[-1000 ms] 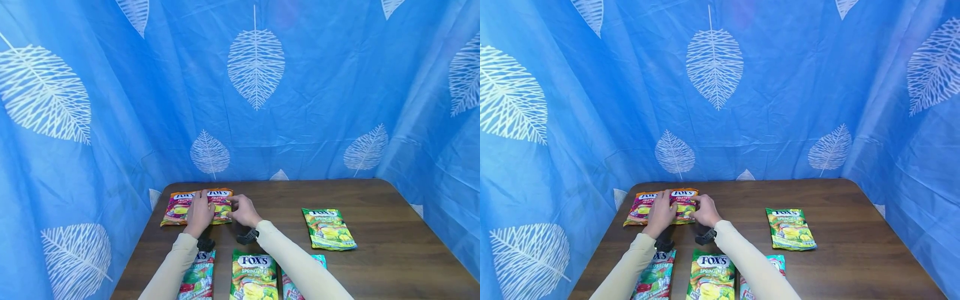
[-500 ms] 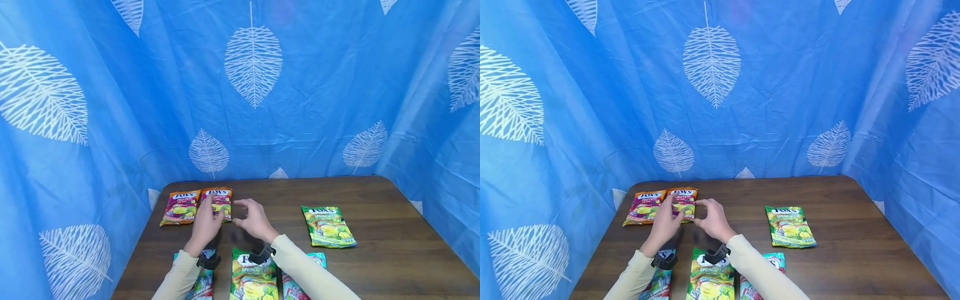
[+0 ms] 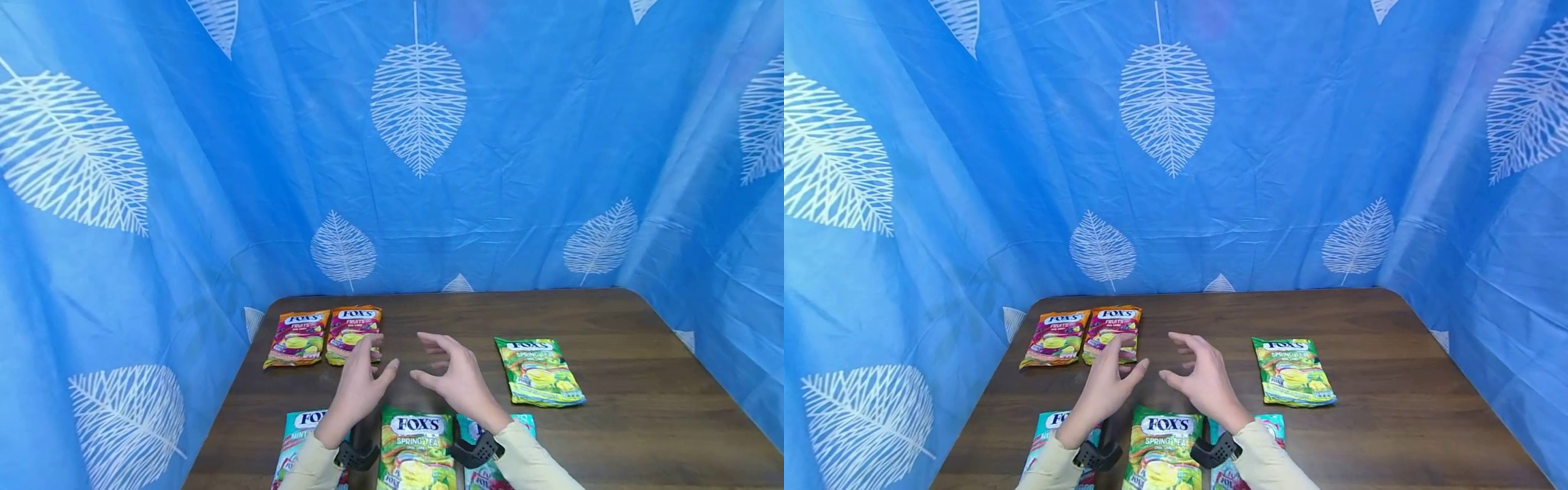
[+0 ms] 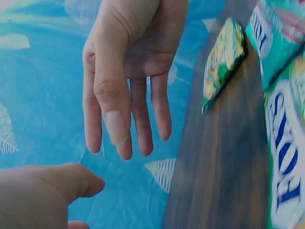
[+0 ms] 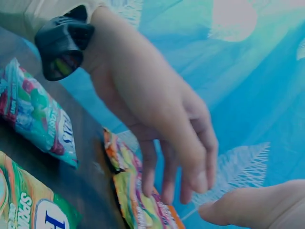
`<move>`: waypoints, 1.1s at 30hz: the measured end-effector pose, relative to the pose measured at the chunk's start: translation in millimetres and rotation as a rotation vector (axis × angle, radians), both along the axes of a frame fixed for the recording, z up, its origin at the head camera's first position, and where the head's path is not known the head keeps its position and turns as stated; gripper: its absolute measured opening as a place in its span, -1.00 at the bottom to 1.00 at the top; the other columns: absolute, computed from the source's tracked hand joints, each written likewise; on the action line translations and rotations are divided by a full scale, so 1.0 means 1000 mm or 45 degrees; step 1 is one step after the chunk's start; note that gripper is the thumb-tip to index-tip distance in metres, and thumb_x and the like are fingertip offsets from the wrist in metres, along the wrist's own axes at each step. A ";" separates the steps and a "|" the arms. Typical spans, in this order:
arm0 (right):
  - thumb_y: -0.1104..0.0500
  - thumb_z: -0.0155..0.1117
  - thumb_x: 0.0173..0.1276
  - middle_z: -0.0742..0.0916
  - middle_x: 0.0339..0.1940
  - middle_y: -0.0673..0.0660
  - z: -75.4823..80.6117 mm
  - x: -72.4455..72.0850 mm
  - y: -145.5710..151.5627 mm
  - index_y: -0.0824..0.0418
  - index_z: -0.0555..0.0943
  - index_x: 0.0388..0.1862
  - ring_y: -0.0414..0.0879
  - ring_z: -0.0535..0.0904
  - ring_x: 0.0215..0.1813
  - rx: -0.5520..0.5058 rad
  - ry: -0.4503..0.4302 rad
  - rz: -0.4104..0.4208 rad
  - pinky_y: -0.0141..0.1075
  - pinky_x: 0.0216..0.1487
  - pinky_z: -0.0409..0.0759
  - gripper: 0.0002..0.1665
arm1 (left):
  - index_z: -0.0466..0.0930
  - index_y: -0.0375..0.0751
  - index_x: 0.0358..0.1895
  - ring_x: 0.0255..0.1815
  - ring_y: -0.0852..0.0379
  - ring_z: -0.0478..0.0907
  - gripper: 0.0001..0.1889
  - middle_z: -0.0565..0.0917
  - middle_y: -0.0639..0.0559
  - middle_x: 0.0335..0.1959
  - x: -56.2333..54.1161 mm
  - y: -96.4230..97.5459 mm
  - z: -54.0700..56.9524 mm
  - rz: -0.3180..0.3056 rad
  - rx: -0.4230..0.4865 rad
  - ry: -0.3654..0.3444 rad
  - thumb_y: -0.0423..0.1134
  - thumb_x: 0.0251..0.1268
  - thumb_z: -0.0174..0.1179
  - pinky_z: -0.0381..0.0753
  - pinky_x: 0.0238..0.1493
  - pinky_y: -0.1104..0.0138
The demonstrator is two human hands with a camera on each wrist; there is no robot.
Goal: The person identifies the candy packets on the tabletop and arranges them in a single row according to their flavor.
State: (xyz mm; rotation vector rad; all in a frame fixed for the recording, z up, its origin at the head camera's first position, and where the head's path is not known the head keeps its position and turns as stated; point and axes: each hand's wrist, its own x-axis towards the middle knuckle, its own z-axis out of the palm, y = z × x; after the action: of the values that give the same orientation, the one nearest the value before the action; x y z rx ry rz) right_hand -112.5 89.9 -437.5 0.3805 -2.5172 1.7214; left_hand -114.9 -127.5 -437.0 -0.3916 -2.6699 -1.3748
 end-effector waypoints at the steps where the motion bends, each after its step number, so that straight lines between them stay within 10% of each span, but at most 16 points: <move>1: 0.24 0.71 0.30 0.73 0.28 0.05 0.001 0.003 0.005 0.07 0.64 0.48 0.18 0.65 0.30 -0.005 -0.006 -0.004 0.07 0.21 0.73 -0.23 | 0.43 -0.38 0.46 0.16 -0.30 0.64 -0.43 0.58 -0.34 0.30 0.003 0.003 0.000 -0.011 0.010 -0.009 -0.21 0.56 0.38 0.77 0.09 -0.10; 13: 0.23 0.70 0.32 0.73 0.33 0.11 0.006 0.037 0.052 0.08 0.65 0.47 0.21 0.63 0.34 -0.031 -0.029 -0.086 0.02 0.21 0.74 -0.26 | 0.45 -0.23 0.49 0.20 -0.26 0.60 -0.44 0.56 -0.21 0.27 0.032 0.047 -0.002 -0.182 0.111 -0.075 -0.18 0.57 0.38 0.78 0.09 -0.07; 33: 0.05 0.70 0.35 0.63 0.44 0.38 0.009 0.061 0.144 0.16 0.59 0.54 0.35 0.72 0.26 0.190 -0.128 -0.335 -0.32 -0.06 0.79 -0.17 | 0.42 -0.09 0.55 0.16 0.19 0.47 -0.40 0.45 0.08 0.25 0.040 0.101 -0.012 -0.364 0.229 -0.263 -0.12 0.57 0.40 0.75 0.13 0.20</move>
State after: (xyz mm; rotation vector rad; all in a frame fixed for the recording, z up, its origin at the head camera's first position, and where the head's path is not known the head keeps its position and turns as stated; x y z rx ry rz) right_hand -51.5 233.5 -428.8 -0.0315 -2.6315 1.4969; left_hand -75.1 -26.6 -449.2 -0.6659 -2.6968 -1.8126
